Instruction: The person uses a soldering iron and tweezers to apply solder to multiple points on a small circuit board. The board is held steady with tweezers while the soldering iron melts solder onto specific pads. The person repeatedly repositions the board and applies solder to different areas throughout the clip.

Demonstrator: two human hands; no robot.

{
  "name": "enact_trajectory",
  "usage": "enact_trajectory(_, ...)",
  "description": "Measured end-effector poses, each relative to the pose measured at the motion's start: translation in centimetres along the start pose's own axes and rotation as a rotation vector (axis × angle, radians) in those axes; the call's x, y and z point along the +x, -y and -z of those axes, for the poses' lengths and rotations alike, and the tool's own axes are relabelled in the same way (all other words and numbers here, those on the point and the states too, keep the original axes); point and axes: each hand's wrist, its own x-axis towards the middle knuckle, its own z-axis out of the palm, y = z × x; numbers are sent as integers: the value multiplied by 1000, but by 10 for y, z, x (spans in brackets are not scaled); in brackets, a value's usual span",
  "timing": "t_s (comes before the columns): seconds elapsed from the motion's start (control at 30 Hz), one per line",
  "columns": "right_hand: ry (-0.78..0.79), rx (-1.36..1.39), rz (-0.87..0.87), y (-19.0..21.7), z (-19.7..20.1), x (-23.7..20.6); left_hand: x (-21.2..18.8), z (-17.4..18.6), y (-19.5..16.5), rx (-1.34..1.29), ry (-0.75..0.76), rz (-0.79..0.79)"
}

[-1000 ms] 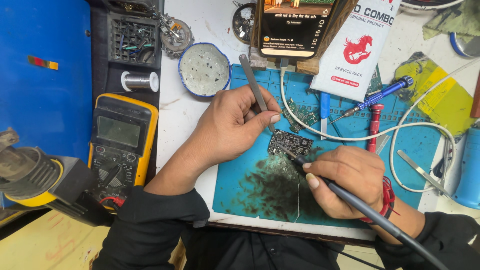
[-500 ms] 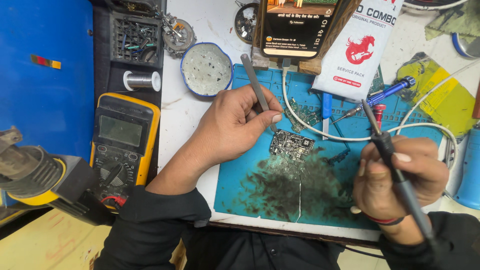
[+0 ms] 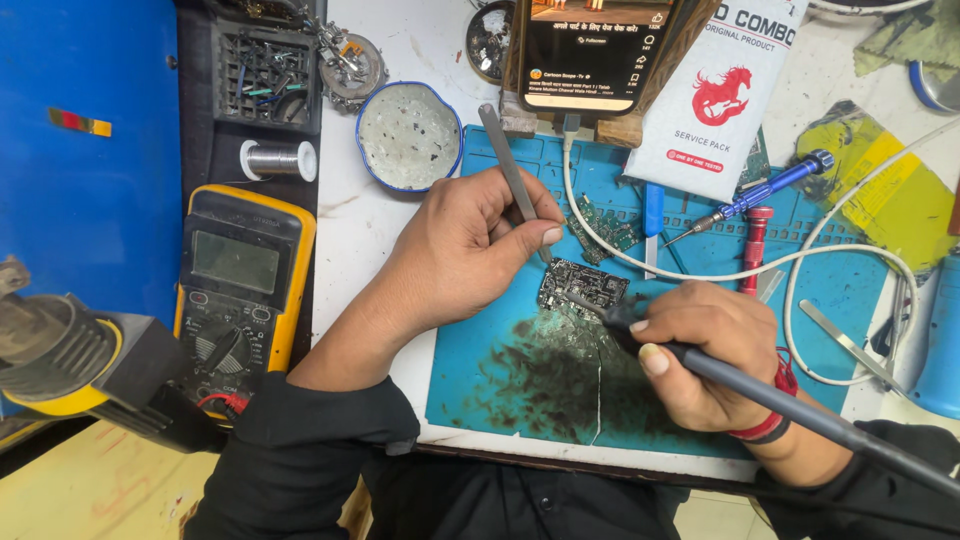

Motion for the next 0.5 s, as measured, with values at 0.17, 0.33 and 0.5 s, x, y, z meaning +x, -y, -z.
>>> enact_trajectory(0.17,15,-27,-6,4,-3,5,0,0,0,-13,-1,-15)
enact_trajectory(0.33,34,-24,-3,4,-3,8,0,0,1,-24,-4,-20)
enact_trajectory(0.5,31,-33,-8,5,-3,8,1,0,1,-18,1,-6)
